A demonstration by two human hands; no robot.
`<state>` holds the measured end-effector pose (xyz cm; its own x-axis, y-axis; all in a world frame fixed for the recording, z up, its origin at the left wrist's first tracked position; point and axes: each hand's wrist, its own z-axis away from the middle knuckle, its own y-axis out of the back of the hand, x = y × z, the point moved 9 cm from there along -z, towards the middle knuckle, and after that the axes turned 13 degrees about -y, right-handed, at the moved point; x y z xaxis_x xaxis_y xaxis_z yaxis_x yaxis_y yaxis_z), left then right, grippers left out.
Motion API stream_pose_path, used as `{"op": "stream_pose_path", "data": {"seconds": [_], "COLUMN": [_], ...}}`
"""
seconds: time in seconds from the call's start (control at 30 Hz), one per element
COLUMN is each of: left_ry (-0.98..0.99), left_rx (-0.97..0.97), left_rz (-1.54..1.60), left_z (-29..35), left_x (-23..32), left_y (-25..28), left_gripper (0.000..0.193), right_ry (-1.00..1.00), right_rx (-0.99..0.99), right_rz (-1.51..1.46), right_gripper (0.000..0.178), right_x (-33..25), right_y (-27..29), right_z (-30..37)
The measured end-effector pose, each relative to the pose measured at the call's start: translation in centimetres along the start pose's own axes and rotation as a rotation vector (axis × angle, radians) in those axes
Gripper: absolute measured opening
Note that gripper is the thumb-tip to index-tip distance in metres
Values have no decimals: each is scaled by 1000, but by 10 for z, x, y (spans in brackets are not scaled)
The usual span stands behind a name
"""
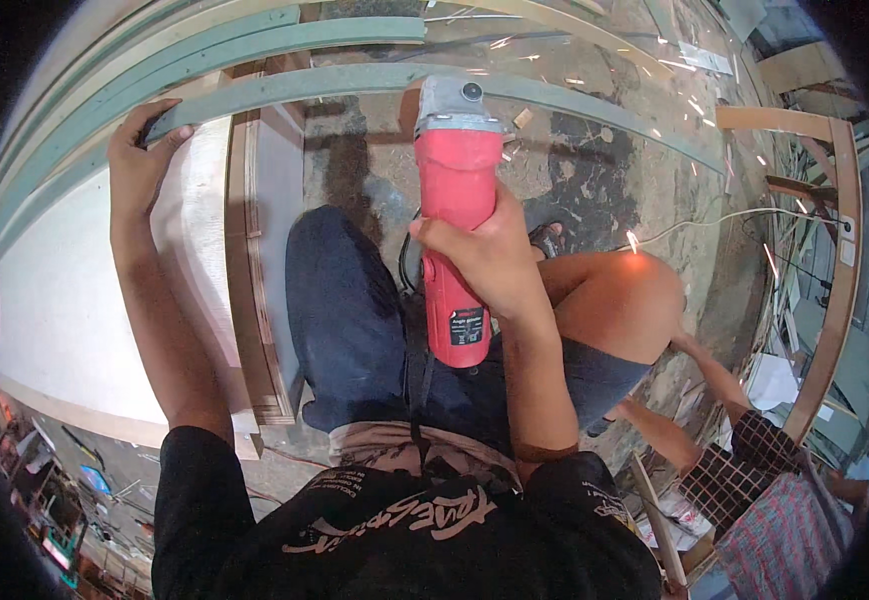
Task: The person uses an angle grinder to sand the edges of curved wooden strips, holding the strips steady by hand on top of a cabinet.
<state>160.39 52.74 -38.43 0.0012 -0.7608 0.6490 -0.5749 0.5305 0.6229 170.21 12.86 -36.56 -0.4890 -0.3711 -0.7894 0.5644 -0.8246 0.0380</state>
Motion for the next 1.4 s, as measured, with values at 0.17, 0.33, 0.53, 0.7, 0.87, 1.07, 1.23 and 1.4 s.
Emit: {"op": "stream_pose_path", "data": {"seconds": [0.17,0.33,0.53,0.7,0.87,1.07,1.23,1.4], "left_ry": [21,-15,18,2,19,50,22,2], "left_rx": [17,2,7,11,-17,11,12,14], "left_rz": [27,8,-27,24,6,27,4,2], "left_z": [0,0,-1,0,-1,1,2,3], "left_x": [3,2,5,3,5,-3,-1,-4], "left_y": [-2,1,-1,-2,-4,-4,-3,-3], "left_gripper": [40,40,41,41,39,40,40,40], "right_ry": [32,22,-64,-4,15,13,12,4], "right_rx": [9,11,-21,-22,-3,2,17,68], "right_rz": [0,13,-10,7,-15,-12,-5,40], "right_gripper": [34,34,36,34,32,30,31,32], "right_x": [3,0,2,2,-3,-2,1,4], "right_y": [4,3,-4,-6,-2,4,9,15], "right_z": [-5,-4,2,-3,-3,-3,-3,-6]}}
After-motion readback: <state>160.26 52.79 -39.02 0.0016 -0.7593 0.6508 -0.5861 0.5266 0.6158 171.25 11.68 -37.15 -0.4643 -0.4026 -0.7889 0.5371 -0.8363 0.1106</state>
